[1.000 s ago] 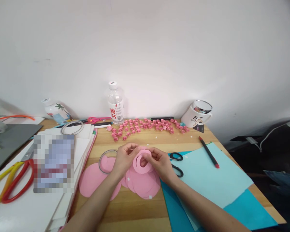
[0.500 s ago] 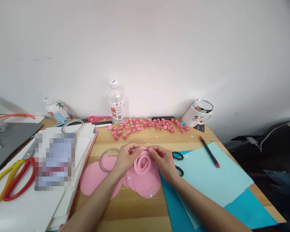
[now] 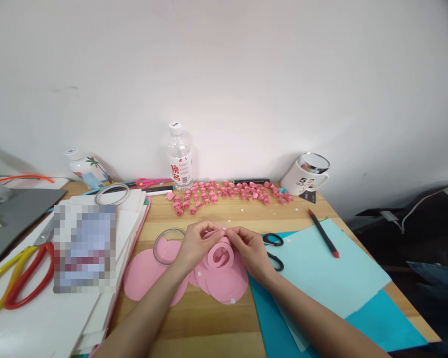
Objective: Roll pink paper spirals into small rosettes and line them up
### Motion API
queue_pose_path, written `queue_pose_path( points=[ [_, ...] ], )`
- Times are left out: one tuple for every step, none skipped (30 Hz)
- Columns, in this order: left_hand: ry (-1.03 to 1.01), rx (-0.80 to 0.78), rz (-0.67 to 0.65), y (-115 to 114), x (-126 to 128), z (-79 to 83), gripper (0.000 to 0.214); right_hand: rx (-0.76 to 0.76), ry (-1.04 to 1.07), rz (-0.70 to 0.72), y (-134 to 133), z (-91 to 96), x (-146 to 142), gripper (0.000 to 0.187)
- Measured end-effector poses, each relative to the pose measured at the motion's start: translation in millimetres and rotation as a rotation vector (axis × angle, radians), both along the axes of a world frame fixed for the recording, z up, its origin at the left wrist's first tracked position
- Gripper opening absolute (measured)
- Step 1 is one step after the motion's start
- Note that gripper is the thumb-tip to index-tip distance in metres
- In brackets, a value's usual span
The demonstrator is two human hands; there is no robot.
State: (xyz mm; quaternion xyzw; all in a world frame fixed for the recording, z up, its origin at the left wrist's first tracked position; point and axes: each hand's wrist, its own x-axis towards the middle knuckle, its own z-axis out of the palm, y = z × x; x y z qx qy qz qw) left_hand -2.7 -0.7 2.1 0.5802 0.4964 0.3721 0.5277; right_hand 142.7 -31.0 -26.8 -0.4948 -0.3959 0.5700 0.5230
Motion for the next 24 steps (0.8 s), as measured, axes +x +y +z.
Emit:
queue_pose_path(
  points=[
    [0.002,0.006,0.011,0.2,-0.5,0.6,0.017,-0.002,0.021,0.013,0.0,0.7,0.4,0.031],
    [0.003,0.012,0.021,0.4,-1.0,1.1,0.018,-0.007,0.048,0.033,0.1,1.6,0.8,0.031],
    [0.005,0.017,0.032,0.6,-1.6,1.5,0.018,-0.016,0.079,0.054,0.1,2.5,1.0,0.031],
    [0.006,0.020,0.041,0.8,-2.1,1.8,0.019,-0.024,0.109,0.075,0.2,3.4,1.2,0.031],
    [0.006,0.020,0.048,0.9,-2.5,1.9,0.019,-0.031,0.134,0.091,0.3,4.3,1.3,0.031],
    [0.005,0.017,0.051,0.9,-2.7,1.9,0.020,-0.035,0.151,0.099,0.3,5.0,1.3,0.030],
    [0.002,0.016,0.053,0.8,-2.8,1.7,0.020,-0.036,0.160,0.100,0.4,5.5,1.3,0.029],
    [-0.003,0.019,0.053,0.7,-2.8,1.5,0.019,-0.033,0.163,0.094,0.4,5.7,1.3,0.028],
    [-0.008,0.022,0.052,0.4,-2.7,1.1,0.019,-0.032,0.165,0.088,0.3,5.8,1.3,0.027],
    [-0.012,0.024,0.048,0.0,-2.5,0.8,0.019,-0.032,0.166,0.081,0.3,5.5,1.3,0.026],
    [-0.014,0.022,0.045,-0.4,-2.3,0.6,0.020,-0.035,0.170,0.079,0.2,5.1,1.3,0.025],
    [-0.016,0.016,0.039,-0.8,-2.1,0.5,0.020,-0.039,0.176,0.079,0.2,4.6,1.3,0.024],
    [-0.018,0.005,0.033,-1.3,-2.0,0.5,0.020,-0.044,0.185,0.083,0.2,4.1,1.4,0.023],
    [-0.021,-0.010,0.026,-1.7,-2.0,0.7,0.021,-0.048,0.193,0.090,0.1,3.5,1.4,0.023],
    [-0.027,-0.024,0.019,-2.0,-2.0,1.0,0.021,-0.051,0.199,0.096,0.1,3.1,1.4,0.023],
    [-0.035,-0.034,0.013,-2.3,-2.1,1.3,0.021,-0.050,0.200,0.099,0.2,2.7,1.4,0.024],
    [-0.045,-0.042,0.009,-2.5,-2.1,1.7,0.021,-0.050,0.199,0.098,0.2,2.5,1.4,0.024],
    [-0.053,-0.046,0.006,-2.5,-2.1,2.1,0.021,-0.050,0.197,0.094,0.3,2.4,1.4,0.024],
    [-0.057,-0.048,0.001,-2.5,-2.0,2.4,0.021,-0.051,0.196,0.091,0.3,2.4,1.4,0.024],
    [-0.058,-0.047,-0.004,-2.4,-1.9,2.6,0.021,-0.053,0.194,0.088,0.3,2.4,1.4,0.024],
    [-0.055,-0.042,-0.005,-2.3,-1.8,2.8,0.021,-0.054,0.191,0.086,0.4,2.3,1.4,0.024],
    [-0.050,-0.035,-0.003,-2.2,-1.6,2.8,0.021,-0.055,0.187,0.086,0.3,2.2,1.4,0.024],
    [-0.043,-0.027,-0.001,-2.1,-1.4,2.7,0.022,-0.054,0.183,0.087,0.3,2.0,1.5,0.024],
    [-0.038,-0.020,0.004,-2.0,-1.3,2.5,0.022,-0.052,0.180,0.089,0.3,1.8,1.5,0.024]
  ],
)
